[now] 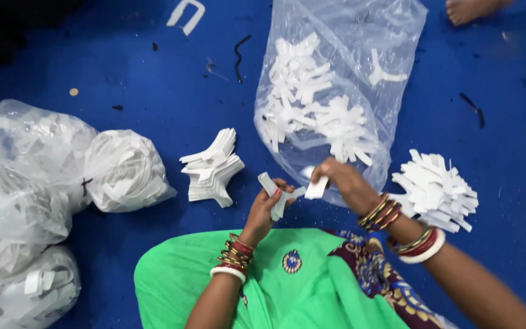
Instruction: The person sorts and stacks white Y-shaped shoe components taken from plastic bags.
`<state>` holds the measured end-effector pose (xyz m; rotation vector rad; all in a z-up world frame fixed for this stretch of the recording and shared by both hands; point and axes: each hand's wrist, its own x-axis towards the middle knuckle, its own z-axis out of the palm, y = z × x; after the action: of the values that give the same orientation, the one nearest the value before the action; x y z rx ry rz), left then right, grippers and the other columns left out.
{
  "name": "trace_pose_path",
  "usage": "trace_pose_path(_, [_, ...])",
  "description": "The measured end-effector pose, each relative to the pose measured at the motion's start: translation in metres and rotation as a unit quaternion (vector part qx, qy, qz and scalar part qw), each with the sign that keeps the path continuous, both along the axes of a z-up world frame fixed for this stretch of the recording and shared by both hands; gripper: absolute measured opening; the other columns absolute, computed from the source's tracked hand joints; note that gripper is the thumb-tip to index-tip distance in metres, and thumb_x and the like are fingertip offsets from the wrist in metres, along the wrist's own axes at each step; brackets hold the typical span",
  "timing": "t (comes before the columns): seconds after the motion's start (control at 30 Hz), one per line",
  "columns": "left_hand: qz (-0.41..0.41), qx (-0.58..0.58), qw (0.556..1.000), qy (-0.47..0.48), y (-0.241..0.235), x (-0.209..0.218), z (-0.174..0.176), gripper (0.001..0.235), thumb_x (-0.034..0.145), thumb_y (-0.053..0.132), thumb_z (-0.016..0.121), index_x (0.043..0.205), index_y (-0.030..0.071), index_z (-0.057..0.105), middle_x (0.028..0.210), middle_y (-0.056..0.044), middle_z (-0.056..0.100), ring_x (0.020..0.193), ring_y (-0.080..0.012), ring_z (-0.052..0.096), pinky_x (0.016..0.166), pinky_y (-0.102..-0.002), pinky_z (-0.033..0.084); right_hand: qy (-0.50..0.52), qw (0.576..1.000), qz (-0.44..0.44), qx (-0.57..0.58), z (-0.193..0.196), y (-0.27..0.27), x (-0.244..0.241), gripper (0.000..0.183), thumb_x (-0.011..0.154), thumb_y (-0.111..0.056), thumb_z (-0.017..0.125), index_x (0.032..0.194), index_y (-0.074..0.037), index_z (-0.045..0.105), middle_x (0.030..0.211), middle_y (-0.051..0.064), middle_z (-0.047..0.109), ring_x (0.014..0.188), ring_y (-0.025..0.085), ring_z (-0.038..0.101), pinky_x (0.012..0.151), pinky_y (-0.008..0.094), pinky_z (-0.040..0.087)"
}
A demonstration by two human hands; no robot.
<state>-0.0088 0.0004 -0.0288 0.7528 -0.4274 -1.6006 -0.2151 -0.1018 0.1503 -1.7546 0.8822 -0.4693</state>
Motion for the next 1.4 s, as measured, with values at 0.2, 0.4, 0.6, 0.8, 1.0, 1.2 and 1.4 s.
trace_pose_path(0.2, [-0.001, -0.012, 1.000, -0.003, -0.004, 0.005, 0.003, 0.024, 0.107, 0.013, 0.050, 0.128, 0.003, 0.055, 0.118, -0.012, 0.064, 0.124, -0.0260, 0.062, 0.099, -0.041, 0.058, -0.029, 0.996, -0.012, -0.087, 0.058, 0.004, 0.003, 0.032, 0.091, -0.005, 0.065, 0.122, -0.006, 0.071, 0.115, 0.006, 0.065, 0.105, 0.015, 0.062, 0.090, 0.027, 0.049])
trace_pose_path(0.4, [0.002, -0.012, 1.000, -0.005, -0.005, 0.010, 0.012, 0.025, 0.107, 0.013, 0.050, 0.129, 0.004, 0.054, 0.119, -0.011, 0.062, 0.126, -0.0261, 0.060, 0.102, -0.041, 0.057, -0.087, 0.986, -0.018, -0.139, 0.043, 0.009, 0.007, 0.034, 0.098, 0.006, 0.060, 0.127, -0.007, 0.071, 0.127, 0.007, 0.069, 0.117, 0.015, 0.064, 0.099, 0.027, 0.051])
trace_pose_path(0.6, [-0.002, -0.005, 1.000, -0.010, -0.005, 0.013, 0.021, 0.025, 0.107, 0.013, 0.050, 0.130, 0.003, 0.054, 0.119, -0.011, 0.063, 0.128, -0.0275, 0.061, 0.104, -0.043, 0.056, -0.090, 0.993, -0.071, -0.018, 0.017, 0.013, 0.019, 0.033, 0.100, 0.006, 0.057, 0.128, -0.006, 0.071, 0.113, 0.004, 0.073, 0.092, 0.009, 0.061, 0.078, 0.023, 0.048])
trace_pose_path(0.8, [0.002, -0.003, 1.000, 0.010, -0.004, 0.019, 0.011, 0.026, 0.107, 0.014, 0.050, 0.130, 0.001, 0.054, 0.118, -0.014, 0.066, 0.125, -0.0308, 0.061, 0.104, -0.045, 0.056, -0.082, 0.985, -0.142, -0.047, 0.006, -0.002, -0.031, 0.045, 0.096, 0.012, 0.046, 0.133, -0.006, 0.065, 0.131, 0.006, 0.070, 0.085, 0.011, 0.065, 0.081, 0.026, 0.056])
trace_pose_path(1.0, [-0.002, 0.010, 1.000, 0.015, -0.005, 0.023, 0.027, 0.026, 0.105, 0.011, 0.053, 0.129, 0.002, 0.054, 0.118, -0.013, 0.064, 0.129, -0.0293, 0.060, 0.106, -0.045, 0.056, 0.095, 0.896, -0.398, -0.171, 0.008, -0.010, -0.148, 0.036, 0.099, 0.005, 0.051, 0.131, -0.006, 0.063, 0.129, 0.015, 0.070, 0.102, 0.016, 0.070, 0.093, 0.031, 0.056])
trace_pose_path(1.2, [-0.022, 0.011, 1.000, 0.004, -0.007, 0.018, 0.018, 0.026, 0.106, 0.011, 0.052, 0.130, 0.002, 0.054, 0.119, -0.013, 0.064, 0.129, -0.0296, 0.059, 0.106, -0.045, 0.056, 0.236, 0.908, -0.330, -0.105, -0.112, -0.018, -0.133, 0.017, 0.102, -0.014, 0.066, 0.118, -0.011, 0.072, 0.114, 0.014, 0.073, 0.101, 0.027, 0.070, 0.088, 0.040, 0.055])
trace_pose_path(1.4, [-0.007, 0.028, 0.999, -0.015, -0.002, 0.024, 0.014, 0.026, 0.106, 0.012, 0.052, 0.130, 0.002, 0.055, 0.119, -0.013, 0.064, 0.128, -0.0293, 0.060, 0.105, -0.045, 0.056, 0.355, 0.841, -0.116, -0.392, -0.204, -0.123, -0.046, 0.026, 0.100, -0.011, 0.062, 0.123, -0.003, 0.070, 0.118, 0.020, 0.069, 0.108, 0.039, 0.065, 0.095, 0.049, 0.052])
